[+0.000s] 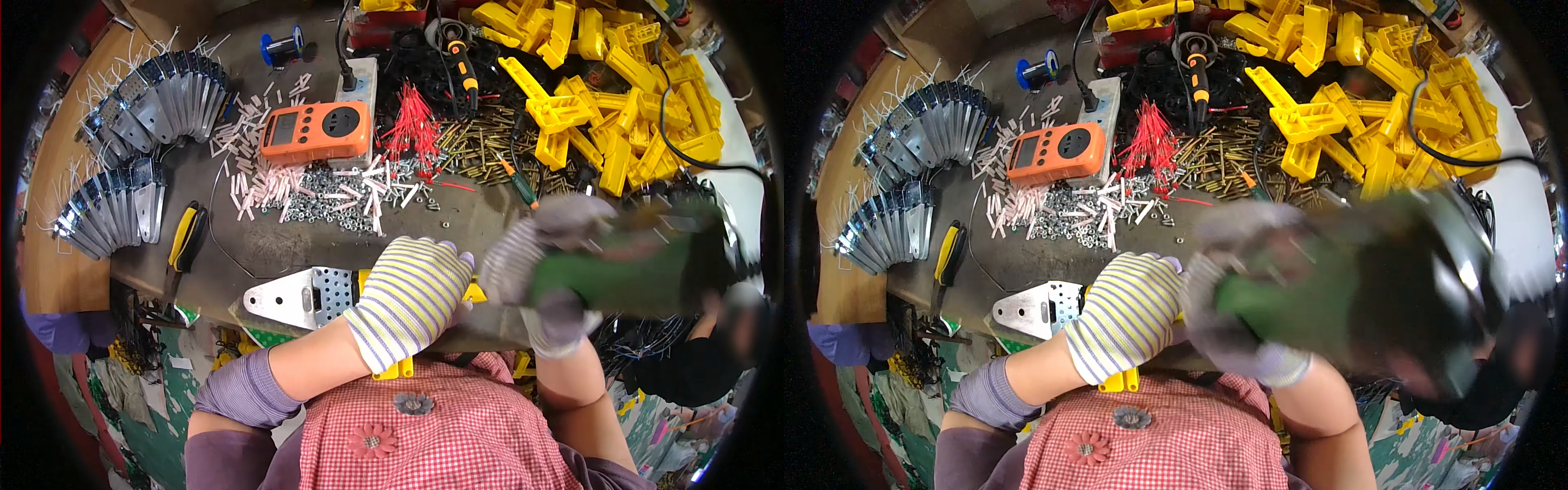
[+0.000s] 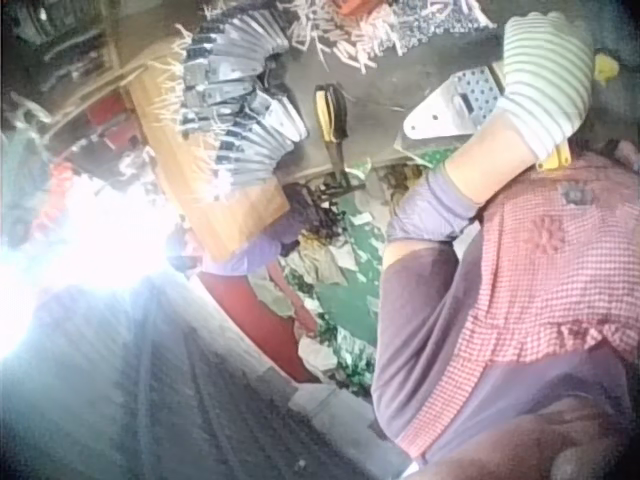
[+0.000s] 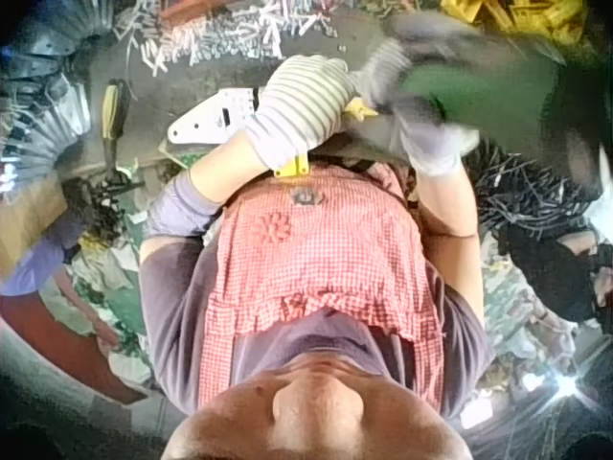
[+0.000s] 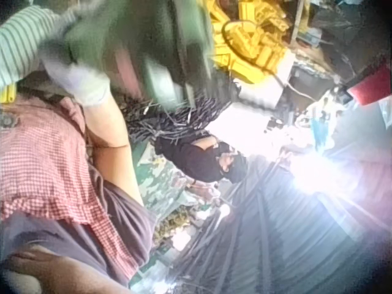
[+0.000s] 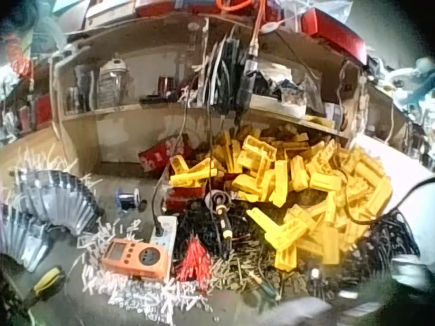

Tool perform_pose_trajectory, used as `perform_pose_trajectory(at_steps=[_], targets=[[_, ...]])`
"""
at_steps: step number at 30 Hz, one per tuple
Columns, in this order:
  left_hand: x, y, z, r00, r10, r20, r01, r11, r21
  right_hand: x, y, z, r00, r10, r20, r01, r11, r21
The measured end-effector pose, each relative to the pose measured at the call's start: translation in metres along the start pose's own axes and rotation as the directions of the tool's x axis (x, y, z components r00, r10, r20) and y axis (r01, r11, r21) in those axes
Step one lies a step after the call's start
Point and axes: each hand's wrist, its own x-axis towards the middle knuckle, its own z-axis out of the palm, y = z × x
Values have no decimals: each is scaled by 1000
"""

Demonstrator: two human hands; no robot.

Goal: Assembling components into yellow plastic housings and performing soldering tasks at a workbench.

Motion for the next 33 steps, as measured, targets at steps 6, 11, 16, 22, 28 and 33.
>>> perform_pose_trajectory(at_steps=[6,11,16,22,28,33], targets=[[-2,2,-2,1000,-13,-8,14,1000,18,-4,-8,1,988,-73,137,64,995,70],[-2,2,-4,1000,-11,6,11,1000,1,7,5,-12,922,-98,374,27,981,192],[-3,3,-5,1000,-11,-13,11,1000,-1,-7,9,7,994,-57,89,46,992,118],[26,-2,-1,993,-52,-107,50,998,-23,-2,-33,20,980,-138,142,126,988,90],[31,-10,21,893,-3,-450,-28,998,-62,-18,-50,31,850,-183,494,170,983,72],[35,-9,19,953,-80,-292,58,995,-80,-45,-43,59,975,128,179,-64,944,-325]])
